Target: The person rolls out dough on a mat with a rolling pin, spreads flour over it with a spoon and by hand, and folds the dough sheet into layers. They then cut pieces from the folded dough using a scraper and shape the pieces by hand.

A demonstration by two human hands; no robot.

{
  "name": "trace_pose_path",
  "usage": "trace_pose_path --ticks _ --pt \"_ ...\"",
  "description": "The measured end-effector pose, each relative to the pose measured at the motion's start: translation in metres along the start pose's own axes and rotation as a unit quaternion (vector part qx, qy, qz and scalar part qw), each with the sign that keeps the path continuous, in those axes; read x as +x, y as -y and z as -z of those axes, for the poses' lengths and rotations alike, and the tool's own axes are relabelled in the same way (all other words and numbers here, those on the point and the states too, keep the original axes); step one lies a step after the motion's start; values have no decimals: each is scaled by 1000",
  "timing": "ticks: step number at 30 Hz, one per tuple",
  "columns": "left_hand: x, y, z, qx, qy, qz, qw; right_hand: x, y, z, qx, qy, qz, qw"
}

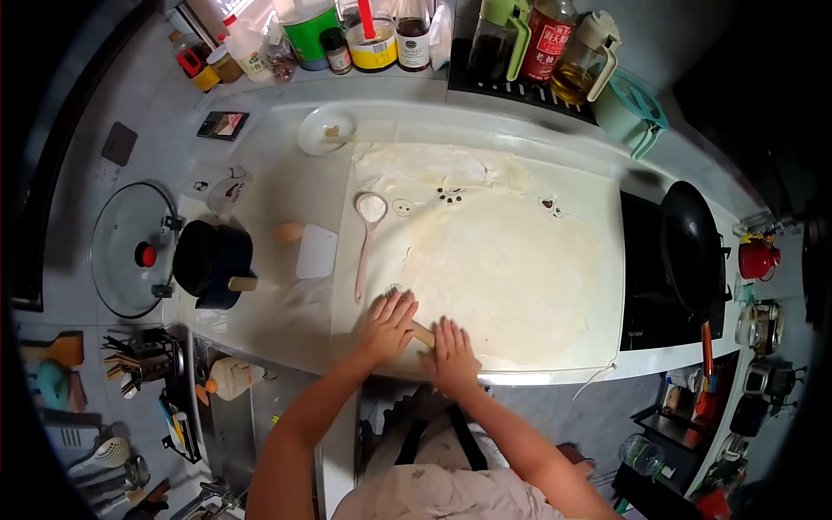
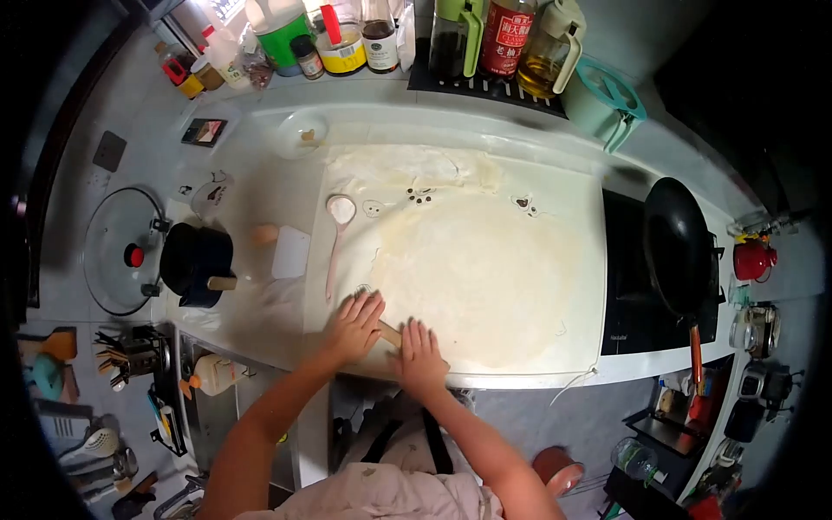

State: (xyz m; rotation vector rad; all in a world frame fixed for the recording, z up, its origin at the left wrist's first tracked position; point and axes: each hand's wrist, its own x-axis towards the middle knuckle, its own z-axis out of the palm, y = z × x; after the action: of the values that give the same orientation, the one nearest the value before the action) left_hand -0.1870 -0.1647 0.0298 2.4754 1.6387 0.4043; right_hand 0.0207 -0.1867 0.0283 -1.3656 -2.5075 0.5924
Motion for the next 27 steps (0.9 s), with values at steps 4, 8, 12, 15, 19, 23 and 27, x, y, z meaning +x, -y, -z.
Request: trace_pose_path --ticks 4,8,12,15,19,23,27 --pt "-36 -13 15 -31 -8 16 999 -20 16 -6 15 -42 55 998" --pt "-40 -23 17 -34 -5 45 998 -8 -5 20 51 -34 99 993" --pt "35 -33 12 -75 -10 48 996 15 -81 53 43 -76 154 984" --pt "94 -57 -23 -39 20 75 996 17 -133 104 18 -27 137 990" --pt "144 -108 -62 43 9 47 998 2 -173 135 -14 -9 153 988" --pt "129 -139 -78 2 -29 75 997 2 -197 102 -146 -33 13 989" --pt "95 -181 -74 -17 -18 114 993 -43 -190 100 -85 -25 30 996"
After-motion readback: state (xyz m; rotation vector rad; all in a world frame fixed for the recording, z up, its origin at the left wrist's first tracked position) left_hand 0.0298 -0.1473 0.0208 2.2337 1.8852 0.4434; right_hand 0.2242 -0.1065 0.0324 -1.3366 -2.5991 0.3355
